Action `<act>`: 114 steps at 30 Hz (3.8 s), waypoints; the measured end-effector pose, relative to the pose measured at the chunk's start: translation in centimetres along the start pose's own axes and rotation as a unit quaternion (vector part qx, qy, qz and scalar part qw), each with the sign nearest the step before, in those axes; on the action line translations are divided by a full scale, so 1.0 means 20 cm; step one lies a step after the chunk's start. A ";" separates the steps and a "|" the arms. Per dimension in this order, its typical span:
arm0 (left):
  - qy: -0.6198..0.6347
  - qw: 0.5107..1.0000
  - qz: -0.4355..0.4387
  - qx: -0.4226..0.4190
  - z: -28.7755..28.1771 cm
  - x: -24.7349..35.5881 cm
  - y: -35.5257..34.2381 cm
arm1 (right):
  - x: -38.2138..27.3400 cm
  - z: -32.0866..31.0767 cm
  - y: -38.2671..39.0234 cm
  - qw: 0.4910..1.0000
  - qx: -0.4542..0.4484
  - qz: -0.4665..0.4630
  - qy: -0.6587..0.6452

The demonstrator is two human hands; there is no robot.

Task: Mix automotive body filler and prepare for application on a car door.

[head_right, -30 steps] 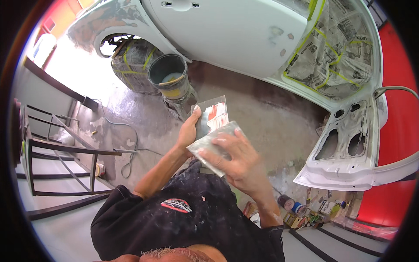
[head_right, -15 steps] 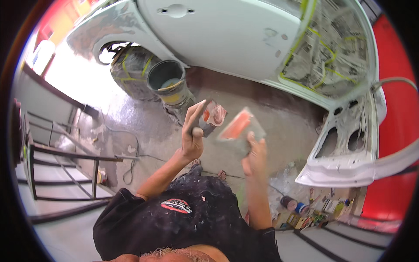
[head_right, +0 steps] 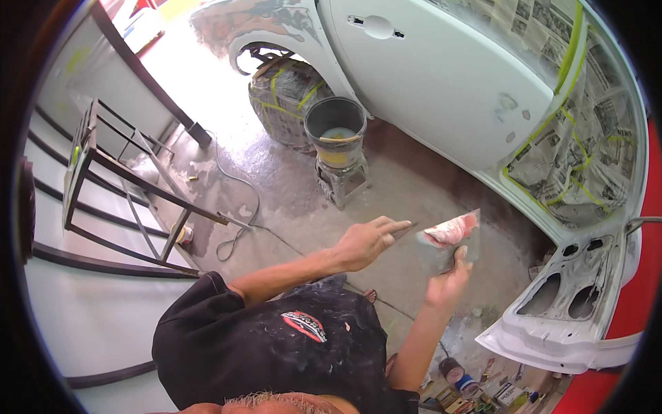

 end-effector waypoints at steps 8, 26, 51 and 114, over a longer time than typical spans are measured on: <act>0.810 0.531 -0.249 -0.016 0.23 -0.18 0.02 | 0.29 0.80 0.47 0.443 -0.303 -0.327 0.778; 0.525 0.842 -0.090 0.080 -0.17 0.00 -0.03 | 0.13 0.79 0.45 0.407 -0.229 -0.268 0.842; -0.028 0.982 0.180 0.052 -0.12 0.34 0.01 | 0.22 -0.07 0.00 0.988 0.046 0.023 0.145; -0.080 0.979 0.184 0.037 -0.05 0.39 -0.04 | 0.17 -0.04 0.00 0.990 0.020 0.045 0.129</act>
Point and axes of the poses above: each hand's wrist, its own y-axis away from the middle knuckle, its own z-axis out of the palm, x = y × z, the point moved 10 cm from there along -y, towards the middle knuckle, and after that the axes turned 5 degrees about y, right-handed, at the moved point
